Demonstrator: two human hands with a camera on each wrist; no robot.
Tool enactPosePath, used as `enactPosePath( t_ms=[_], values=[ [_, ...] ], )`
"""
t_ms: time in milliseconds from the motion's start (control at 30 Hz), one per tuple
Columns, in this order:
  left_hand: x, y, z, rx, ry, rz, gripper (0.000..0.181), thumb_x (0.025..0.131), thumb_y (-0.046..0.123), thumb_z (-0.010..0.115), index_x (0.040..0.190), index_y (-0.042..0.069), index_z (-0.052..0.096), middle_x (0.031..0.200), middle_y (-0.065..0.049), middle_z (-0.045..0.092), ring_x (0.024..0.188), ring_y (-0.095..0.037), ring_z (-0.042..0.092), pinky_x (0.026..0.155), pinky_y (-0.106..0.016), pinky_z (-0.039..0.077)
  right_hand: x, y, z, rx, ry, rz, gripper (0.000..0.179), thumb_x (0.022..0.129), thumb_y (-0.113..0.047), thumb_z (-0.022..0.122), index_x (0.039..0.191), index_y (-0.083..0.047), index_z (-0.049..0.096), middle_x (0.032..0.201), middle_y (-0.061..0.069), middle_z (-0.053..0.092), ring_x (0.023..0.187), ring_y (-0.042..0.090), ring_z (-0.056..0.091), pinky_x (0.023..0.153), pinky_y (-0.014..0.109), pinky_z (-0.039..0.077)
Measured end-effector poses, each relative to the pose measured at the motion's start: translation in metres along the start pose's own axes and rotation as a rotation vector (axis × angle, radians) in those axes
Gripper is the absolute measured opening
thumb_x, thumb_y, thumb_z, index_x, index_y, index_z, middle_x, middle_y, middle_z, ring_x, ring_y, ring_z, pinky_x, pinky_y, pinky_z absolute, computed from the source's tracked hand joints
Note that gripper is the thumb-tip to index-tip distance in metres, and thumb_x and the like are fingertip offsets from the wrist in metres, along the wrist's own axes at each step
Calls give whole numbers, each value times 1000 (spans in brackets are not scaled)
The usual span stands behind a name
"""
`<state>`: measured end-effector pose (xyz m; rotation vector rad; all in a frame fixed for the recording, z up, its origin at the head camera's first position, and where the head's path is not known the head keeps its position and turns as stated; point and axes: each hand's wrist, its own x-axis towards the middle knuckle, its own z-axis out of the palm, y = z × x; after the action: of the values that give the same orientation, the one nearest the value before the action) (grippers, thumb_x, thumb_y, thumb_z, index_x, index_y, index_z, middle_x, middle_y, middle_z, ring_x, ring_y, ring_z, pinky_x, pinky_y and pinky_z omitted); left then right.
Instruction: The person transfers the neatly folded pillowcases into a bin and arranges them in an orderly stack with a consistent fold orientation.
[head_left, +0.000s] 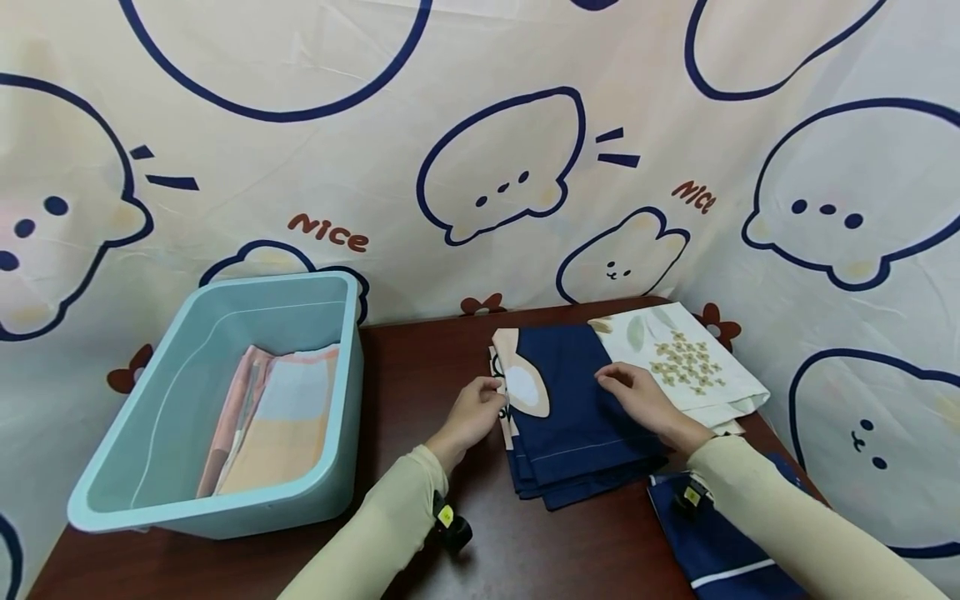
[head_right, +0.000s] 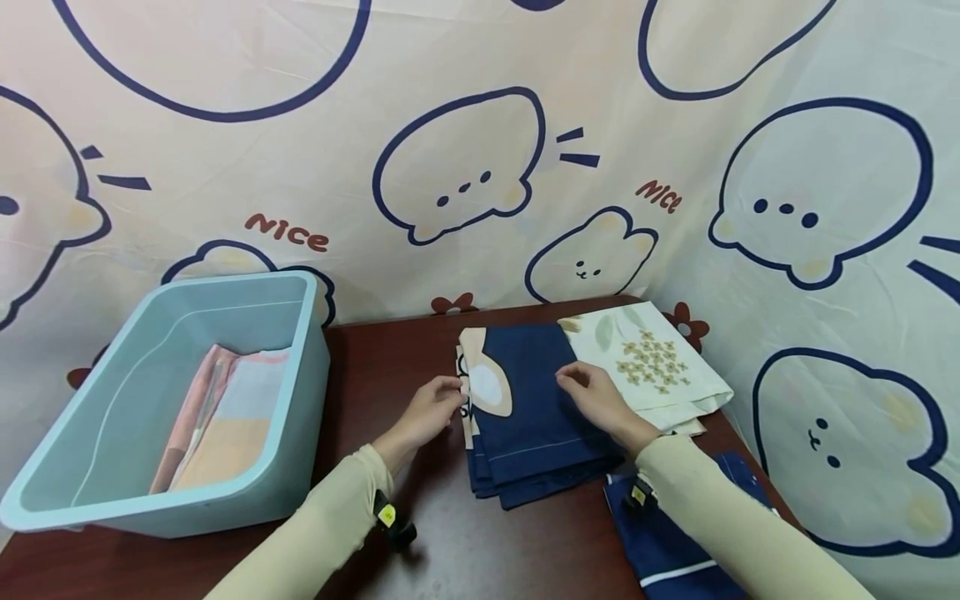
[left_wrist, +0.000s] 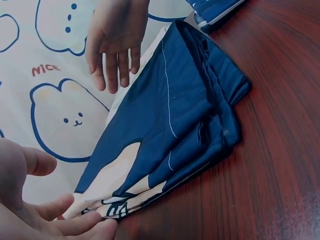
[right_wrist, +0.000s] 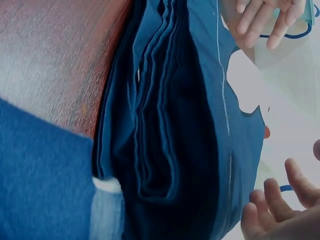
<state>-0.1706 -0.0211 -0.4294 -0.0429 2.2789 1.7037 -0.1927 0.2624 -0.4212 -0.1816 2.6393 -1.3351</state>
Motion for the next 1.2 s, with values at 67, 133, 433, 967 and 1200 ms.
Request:
enactPosePath(
  t_ms=[67,133,433,967,1200],
  values=[
    [0,0,1,-1,-3,-3,46,100,20,51,142,1,50,142,-25,55,133,-39,53,108,-54,44,0,3,-1,-4,4,5,38,108,-25,48,133,2,58,136,24,58,126,37,55,104,50,46],
    [0,0,2,-4,-3,-10,47,100,20,51,143,1,48,147,-27,51,137,-41,49,109,-56,43,0,4,-2,-4,10,18,38,108,-26,48,133,1,57,137,23,58,126,37,55,104,49,46],
    [3,-8,6,-6,25,-42,47,100,22,53,142,2,48,149,-27,47,138,-42,47,109,-57,42,-1,8,-4,-40,12,45,44,107,-27,48,140,2,50,141,25,53,127,40,54,100,48,48],
    [6,-3,16,-50,53,-68,49,100,21,54,143,2,45,148,-25,46,133,-38,50,109,-55,42,-2,14,-11,-38,-21,156,57,107,-29,48,151,3,32,155,35,29,140,50,36,107,61,40],
    [11,1,22,-82,78,-87,50,99,23,55,143,4,42,154,-22,40,137,-36,44,112,-54,38,-1,20,-11,-37,-70,197,56,107,-32,48,149,2,34,155,36,29,141,52,35,107,62,40]
  ],
)
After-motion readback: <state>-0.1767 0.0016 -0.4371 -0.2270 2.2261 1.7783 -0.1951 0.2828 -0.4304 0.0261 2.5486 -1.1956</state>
